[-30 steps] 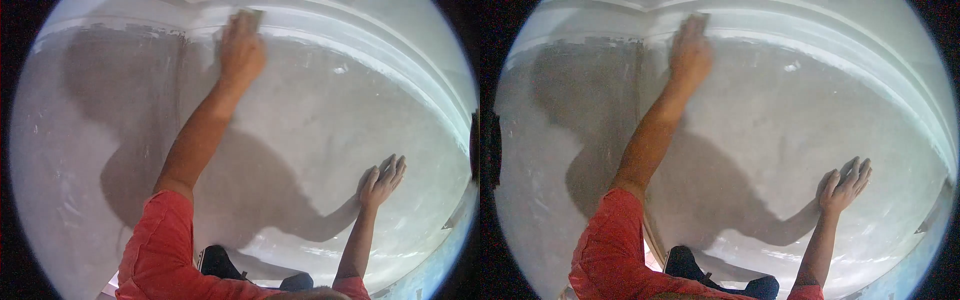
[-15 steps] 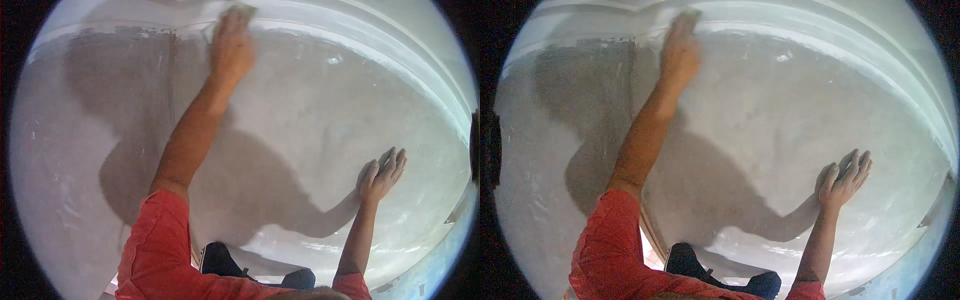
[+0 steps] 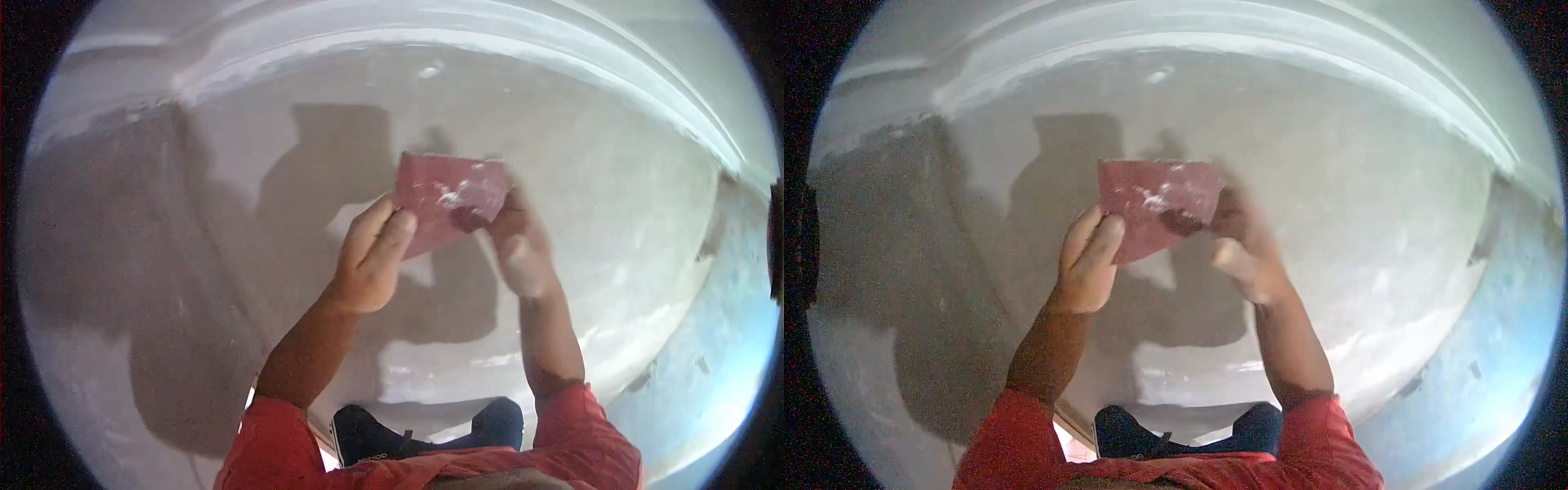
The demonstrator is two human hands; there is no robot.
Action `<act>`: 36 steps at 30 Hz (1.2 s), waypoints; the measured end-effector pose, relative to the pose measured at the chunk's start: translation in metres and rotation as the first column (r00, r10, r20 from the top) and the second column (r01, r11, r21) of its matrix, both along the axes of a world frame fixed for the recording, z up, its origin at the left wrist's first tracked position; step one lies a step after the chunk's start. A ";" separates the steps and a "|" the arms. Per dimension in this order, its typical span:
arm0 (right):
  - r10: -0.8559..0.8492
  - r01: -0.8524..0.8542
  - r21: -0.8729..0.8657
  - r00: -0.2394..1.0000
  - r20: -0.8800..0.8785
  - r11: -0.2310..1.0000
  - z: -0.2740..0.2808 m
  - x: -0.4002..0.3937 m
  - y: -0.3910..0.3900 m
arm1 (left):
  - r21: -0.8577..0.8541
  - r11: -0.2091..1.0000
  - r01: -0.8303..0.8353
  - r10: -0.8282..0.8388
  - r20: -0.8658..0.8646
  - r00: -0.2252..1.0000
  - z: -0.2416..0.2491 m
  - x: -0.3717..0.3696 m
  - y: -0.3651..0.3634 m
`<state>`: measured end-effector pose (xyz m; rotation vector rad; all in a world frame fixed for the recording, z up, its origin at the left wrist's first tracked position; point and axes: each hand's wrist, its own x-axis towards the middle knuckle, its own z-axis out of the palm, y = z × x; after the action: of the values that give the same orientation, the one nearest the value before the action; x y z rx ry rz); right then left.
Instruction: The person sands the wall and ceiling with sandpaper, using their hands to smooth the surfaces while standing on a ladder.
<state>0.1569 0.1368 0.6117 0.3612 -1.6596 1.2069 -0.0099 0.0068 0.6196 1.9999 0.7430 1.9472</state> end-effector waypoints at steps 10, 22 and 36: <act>-0.620 0.603 0.235 0.784 0.002 0.763 0.008 0.029 -0.043 | -0.187 0.977 -0.099 0.128 0.155 0.980 -0.038 -0.002 0.012; -0.659 0.851 -0.129 -0.482 -0.577 -0.510 0.166 0.095 0.158 | -0.775 0.603 0.191 0.154 0.347 0.925 -0.298 -0.039 -0.016; -0.513 0.922 0.238 0.051 -0.857 -0.304 0.160 -0.069 0.046 | 0.188 0.355 -0.916 0.636 -0.767 0.089 -0.527 -0.032 -0.068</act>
<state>0.0882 0.1825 0.7713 -0.0460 -1.3536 -0.9282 -0.0416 -0.0608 0.0924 2.2805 2.7285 0.8554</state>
